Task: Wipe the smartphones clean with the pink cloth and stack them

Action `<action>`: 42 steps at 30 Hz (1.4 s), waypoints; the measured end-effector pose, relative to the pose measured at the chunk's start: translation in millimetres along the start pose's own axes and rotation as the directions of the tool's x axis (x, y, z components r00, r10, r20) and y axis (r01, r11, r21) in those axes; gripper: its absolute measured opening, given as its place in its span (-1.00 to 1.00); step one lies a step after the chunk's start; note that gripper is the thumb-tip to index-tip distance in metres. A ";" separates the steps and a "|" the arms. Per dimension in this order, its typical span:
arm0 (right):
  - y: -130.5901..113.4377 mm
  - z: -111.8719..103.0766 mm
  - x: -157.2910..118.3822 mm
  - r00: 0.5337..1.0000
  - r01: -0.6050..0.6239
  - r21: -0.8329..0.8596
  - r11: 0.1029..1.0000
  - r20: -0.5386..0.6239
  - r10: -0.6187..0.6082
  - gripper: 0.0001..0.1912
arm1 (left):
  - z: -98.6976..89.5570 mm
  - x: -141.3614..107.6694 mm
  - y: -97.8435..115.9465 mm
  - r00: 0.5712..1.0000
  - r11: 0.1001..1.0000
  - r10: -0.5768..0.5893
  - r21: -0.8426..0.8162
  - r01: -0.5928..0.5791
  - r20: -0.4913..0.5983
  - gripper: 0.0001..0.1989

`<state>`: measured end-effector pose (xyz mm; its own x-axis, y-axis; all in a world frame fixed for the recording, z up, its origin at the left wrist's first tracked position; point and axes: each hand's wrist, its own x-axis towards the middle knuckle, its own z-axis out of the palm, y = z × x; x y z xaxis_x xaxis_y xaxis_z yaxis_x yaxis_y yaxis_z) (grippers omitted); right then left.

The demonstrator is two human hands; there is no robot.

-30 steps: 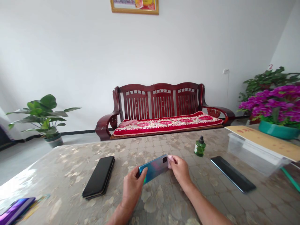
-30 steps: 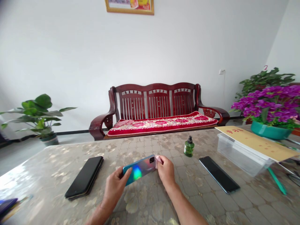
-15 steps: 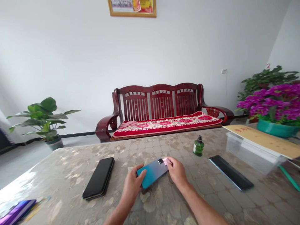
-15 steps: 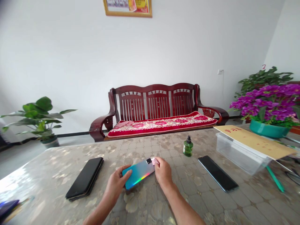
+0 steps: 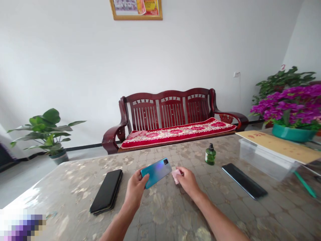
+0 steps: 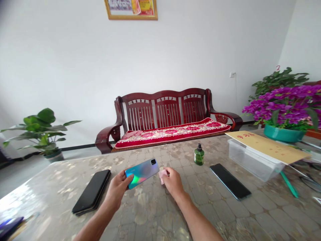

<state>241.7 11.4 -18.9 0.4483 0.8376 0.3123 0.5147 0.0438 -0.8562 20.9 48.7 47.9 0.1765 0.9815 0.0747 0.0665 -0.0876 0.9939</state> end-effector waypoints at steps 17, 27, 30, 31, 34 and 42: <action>-58.8 -14.8 -20.6 0.928 -0.371 0.704 0.606 0.306 0.213 -0.54 | 24.5 -39.3 5.9 0.270 -0.023 0.798 0.475 -0.880 0.539 -0.63; -58.7 -15.9 -22.1 0.945 -0.327 0.710 0.623 0.252 0.209 -0.34 | 27.6 -40.6 -29.3 0.844 0.762 0.521 0.375 -0.528 0.130 -0.49; -61.8 -14.4 -22.9 0.948 -0.306 0.676 0.671 0.279 0.151 -0.28 | 34.3 -39.3 -23.3 0.985 0.973 0.006 -0.229 0.034 0.174 -0.39; -62.7 -12.9 -24.3 0.940 -0.313 0.656 0.687 0.315 0.127 -0.29 | 36.5 -38.7 -19.3 0.955 0.909 -0.102 -0.364 0.204 0.280 -0.39; -64.2 -8.3 -29.2 0.927 -0.276 0.569 0.775 0.370 0.059 -0.41 | 41.2 -36.1 -12.1 0.840 0.696 -0.234 -0.518 0.496 0.490 -0.44; -65.5 -5.2 -30.8 0.914 -0.147 -0.018 0.989 0.380 0.142 -0.20 | 48.1 -40.8 -16.8 0.777 0.546 -0.009 -0.648 0.531 0.629 -0.40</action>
<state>198.0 -20.1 29.7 0.2051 0.9787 0.0073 0.4562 -0.0890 -0.8854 59.8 2.0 24.2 0.7546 0.6561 -0.0017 -0.5063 0.5839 0.6346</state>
